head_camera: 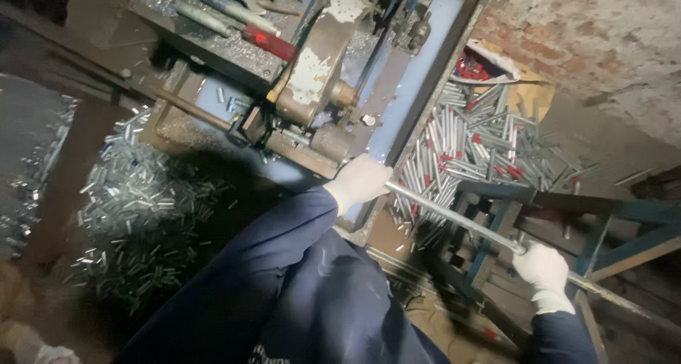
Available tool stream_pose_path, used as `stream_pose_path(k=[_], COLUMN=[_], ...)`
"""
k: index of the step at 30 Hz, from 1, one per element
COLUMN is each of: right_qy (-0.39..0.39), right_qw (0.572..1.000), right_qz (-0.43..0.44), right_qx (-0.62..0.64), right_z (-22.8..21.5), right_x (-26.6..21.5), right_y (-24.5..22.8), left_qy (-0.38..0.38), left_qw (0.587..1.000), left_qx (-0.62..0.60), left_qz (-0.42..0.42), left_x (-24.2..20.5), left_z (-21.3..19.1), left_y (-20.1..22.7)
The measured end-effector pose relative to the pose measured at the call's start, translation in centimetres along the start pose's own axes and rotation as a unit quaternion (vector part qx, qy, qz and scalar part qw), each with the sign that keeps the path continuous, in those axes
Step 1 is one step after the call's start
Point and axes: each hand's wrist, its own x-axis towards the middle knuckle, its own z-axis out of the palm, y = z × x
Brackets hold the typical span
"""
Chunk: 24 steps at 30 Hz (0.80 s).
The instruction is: The person operates a manual metal cutting machine by repeatedly pulling a long lever to cut metal rods into small cylindrical pieces. The cut pieces fall into a collection area below the machine. The person wears gloves and maintains a steady rhythm throughout the process.
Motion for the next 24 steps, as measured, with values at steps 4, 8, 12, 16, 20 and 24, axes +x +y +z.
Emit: stream_pose_path(k=[4,8,12,16,20,24], right_qy=[-0.005,-0.049,-0.046,-0.019,-0.053,-0.075], right_qw=[1.0,0.997,0.998,1.0,0.998,0.997], right_qz=[-0.013,-0.046,-0.017,0.001,-0.023,-0.014], right_qx=[-0.015,-0.04,-0.039,-0.022,-0.028,-0.033], right_z=[1.1,0.9,0.1,-0.1,-0.5,-1.9], right_x=[1.9,2.7,1.6,0.5,1.5,0.6], right_y=[1.3,1.0,-0.1,-0.7,-1.2,-1.1], left_qy=[-0.016,-0.037,-0.034,-0.016,0.0,-0.043], left_qw=[1.0,0.999,0.999,1.0,1.0,0.999], left_qx=[0.0,0.0,-0.003,-0.002,0.0,0.0], left_qz=[-0.005,-0.002,0.008,0.008,0.009,0.007], left_x=[0.6,0.1,0.1,0.4,0.0,0.3], left_z=[-0.1,-0.9,-0.7,0.7,0.2,-0.7], left_y=[0.2,0.3,0.3,-0.2,-0.5,0.5])
